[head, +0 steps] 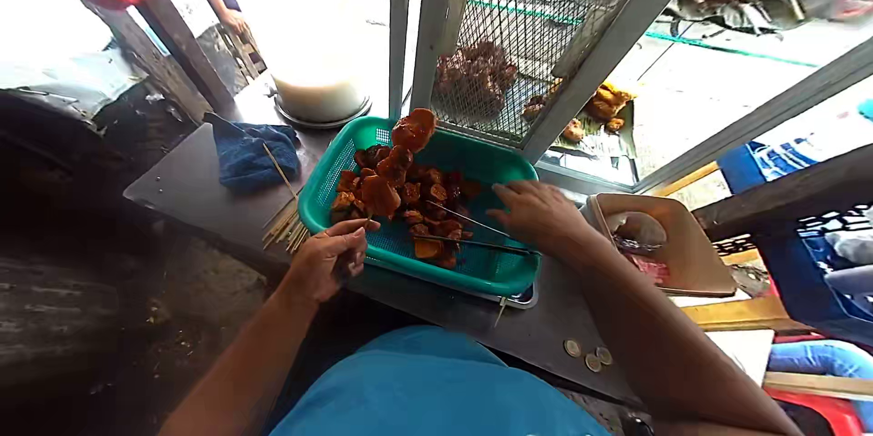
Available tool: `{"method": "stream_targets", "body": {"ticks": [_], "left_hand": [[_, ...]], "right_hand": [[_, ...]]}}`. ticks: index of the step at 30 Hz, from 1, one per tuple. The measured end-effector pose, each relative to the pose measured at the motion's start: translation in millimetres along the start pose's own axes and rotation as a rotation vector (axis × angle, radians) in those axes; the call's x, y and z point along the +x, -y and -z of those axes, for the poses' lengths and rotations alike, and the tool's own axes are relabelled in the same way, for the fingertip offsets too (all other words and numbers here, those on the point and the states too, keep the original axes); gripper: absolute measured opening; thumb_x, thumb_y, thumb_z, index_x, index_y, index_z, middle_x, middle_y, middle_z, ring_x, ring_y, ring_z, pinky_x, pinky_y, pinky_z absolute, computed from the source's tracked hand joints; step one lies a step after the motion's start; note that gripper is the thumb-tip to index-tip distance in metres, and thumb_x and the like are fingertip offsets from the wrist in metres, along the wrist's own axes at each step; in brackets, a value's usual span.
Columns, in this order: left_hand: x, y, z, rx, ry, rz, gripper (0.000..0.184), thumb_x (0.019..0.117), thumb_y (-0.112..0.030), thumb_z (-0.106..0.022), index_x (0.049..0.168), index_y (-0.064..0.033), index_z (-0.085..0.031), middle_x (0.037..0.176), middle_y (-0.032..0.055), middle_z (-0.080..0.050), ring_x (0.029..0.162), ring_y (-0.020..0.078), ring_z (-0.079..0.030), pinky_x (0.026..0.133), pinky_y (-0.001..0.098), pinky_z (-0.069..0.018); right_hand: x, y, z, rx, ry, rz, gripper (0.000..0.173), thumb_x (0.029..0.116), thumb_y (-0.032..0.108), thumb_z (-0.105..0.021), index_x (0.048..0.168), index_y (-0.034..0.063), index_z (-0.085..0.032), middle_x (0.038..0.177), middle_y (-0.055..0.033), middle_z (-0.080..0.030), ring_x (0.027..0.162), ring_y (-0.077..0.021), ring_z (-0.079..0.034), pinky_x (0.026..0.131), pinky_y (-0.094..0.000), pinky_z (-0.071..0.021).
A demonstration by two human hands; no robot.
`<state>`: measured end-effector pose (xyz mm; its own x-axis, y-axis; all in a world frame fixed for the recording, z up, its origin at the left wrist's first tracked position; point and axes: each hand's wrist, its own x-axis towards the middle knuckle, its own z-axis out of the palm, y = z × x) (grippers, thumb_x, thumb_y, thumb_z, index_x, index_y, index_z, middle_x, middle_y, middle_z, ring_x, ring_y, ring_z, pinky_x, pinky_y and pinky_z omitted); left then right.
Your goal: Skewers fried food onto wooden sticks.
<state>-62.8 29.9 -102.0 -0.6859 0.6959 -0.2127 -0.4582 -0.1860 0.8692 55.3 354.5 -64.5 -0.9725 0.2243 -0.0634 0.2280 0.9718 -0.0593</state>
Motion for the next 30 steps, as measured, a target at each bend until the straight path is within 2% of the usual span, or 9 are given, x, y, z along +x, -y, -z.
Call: {"method": "stream_targets", "body": {"ticks": [3,7,9,12,15,18,20,25,30], "left_hand": [[-2.1,2.4,-0.5,0.045,-0.037,-0.058,0.029,0.1034,-0.011,-0.043,0.118,-0.0013,-0.066,0.065,-0.0038,-0.053,0.051,0.004,-0.049,0.05,0.0187,-0.0449],[-12.1,1.8,3.0,0.084,-0.171,-0.133,0.028,0.1039,-0.008,-0.043,0.119,0.002,-0.064,0.078,0.002,-0.064,0.055,0.0036,-0.054,0.049,0.0163,-0.0465],[-19.3,0.5,12.5,0.136,-0.269,-0.163,0.028,0.1045,-0.008,-0.043,0.118,0.0022,-0.066,0.078,0.0017,-0.064,0.053,0.0023,-0.051,0.048,0.0153,-0.0427],[-33.8,0.0,36.1,0.208,-0.385,-0.197,0.027,0.1031,-0.008,-0.046,0.116,0.0008,-0.069,0.074,-0.0012,-0.063,0.051,0.0009,-0.049,0.047,0.0149,-0.0411],[-55.1,-2.2,59.0,0.261,-0.487,-0.264,0.026,0.099,-0.009,-0.051,0.113,0.0001,-0.071,0.071,-0.004,-0.062,0.051,0.0,-0.05,0.048,0.0136,-0.0423],[-67.5,-6.4,77.4,0.316,-0.531,-0.315,0.025,0.097,-0.01,-0.053,0.112,-0.0012,-0.072,0.07,-0.0047,-0.063,0.052,0.0009,-0.051,0.049,0.0144,-0.0437],[-62.5,-13.3,80.2,0.357,-0.534,-0.333,0.026,0.0962,-0.01,-0.055,0.113,-0.0019,-0.073,0.071,-0.0036,-0.063,0.053,0.0021,-0.052,0.05,0.0152,-0.0442],[-22.0,-40.6,45.6,0.344,-0.42,-0.44,0.026,0.0947,-0.007,-0.057,0.116,-0.0014,-0.072,0.083,0.0,-0.069,0.056,0.0015,-0.054,0.051,0.0147,-0.0458],[23.1,-58.4,6.5,0.25,-0.315,-0.442,0.026,0.096,-0.002,-0.054,0.117,0.0015,-0.069,0.081,0.0016,-0.067,0.055,0.0026,-0.052,0.05,0.0162,-0.0446]], "right_hand": [[46.7,-29.1,22.2,-0.14,-0.25,0.073,0.041,0.1032,0.032,-0.062,0.126,-0.0012,-0.068,0.13,-0.027,-0.063,0.126,-0.0466,-0.057,0.105,-0.0669,-0.0402],[89.2,-87.7,32.3,-0.325,-0.279,-0.038,0.03,0.0988,0.011,-0.061,0.125,-0.0018,-0.069,0.138,-0.0263,-0.058,0.138,-0.0489,-0.045,0.117,-0.075,-0.0164],[89.5,-106.9,30.3,-0.368,-0.297,-0.069,0.033,0.097,0.004,-0.06,0.128,0.0077,-0.07,0.138,-0.0207,-0.061,0.136,-0.0446,-0.048,0.116,-0.0722,-0.0214],[74.7,-118.0,28.6,-0.295,-0.258,-0.137,0.046,0.0957,0.001,-0.058,0.139,0.0138,-0.063,0.135,-0.0309,-0.058,0.126,-0.0533,-0.053,0.11,-0.0752,-0.0257],[62.7,-108.2,35.2,-0.268,-0.151,-0.364,0.039,0.0971,0.002,-0.058,0.136,0.0038,-0.063,0.136,-0.0374,-0.055,0.13,-0.0591,-0.047,0.108,-0.0788,-0.0271],[74.0,-74.1,60.1,-0.326,0.096,-0.596,0.029,0.098,0.01,-0.059,0.118,-0.0103,-0.065,0.119,-0.0403,-0.06,0.114,-0.0616,-0.056,0.087,-0.0772,-0.0431],[86.9,-46.1,80.8,-0.354,-0.075,-0.353,0.019,0.0943,0.01,-0.062,0.097,-0.0066,-0.071,0.106,-0.0299,-0.068,0.102,-0.0503,-0.065,0.079,-0.0677,-0.0519],[185.2,7.7,87.0,-0.335,-0.563,0.486,0.027,0.1015,0.009,-0.051,0.117,0.001,-0.072,0.12,-0.0222,-0.069,0.123,-0.043,-0.061,0.113,-0.0674,-0.0348],[254.5,24.8,102.5,-0.48,-0.417,0.442,0.045,0.0934,0.003,-0.063,0.139,-0.0003,-0.061,0.157,-0.0157,-0.048,0.154,-0.0357,-0.03,0.124,-0.0704,-0.0041]]}}
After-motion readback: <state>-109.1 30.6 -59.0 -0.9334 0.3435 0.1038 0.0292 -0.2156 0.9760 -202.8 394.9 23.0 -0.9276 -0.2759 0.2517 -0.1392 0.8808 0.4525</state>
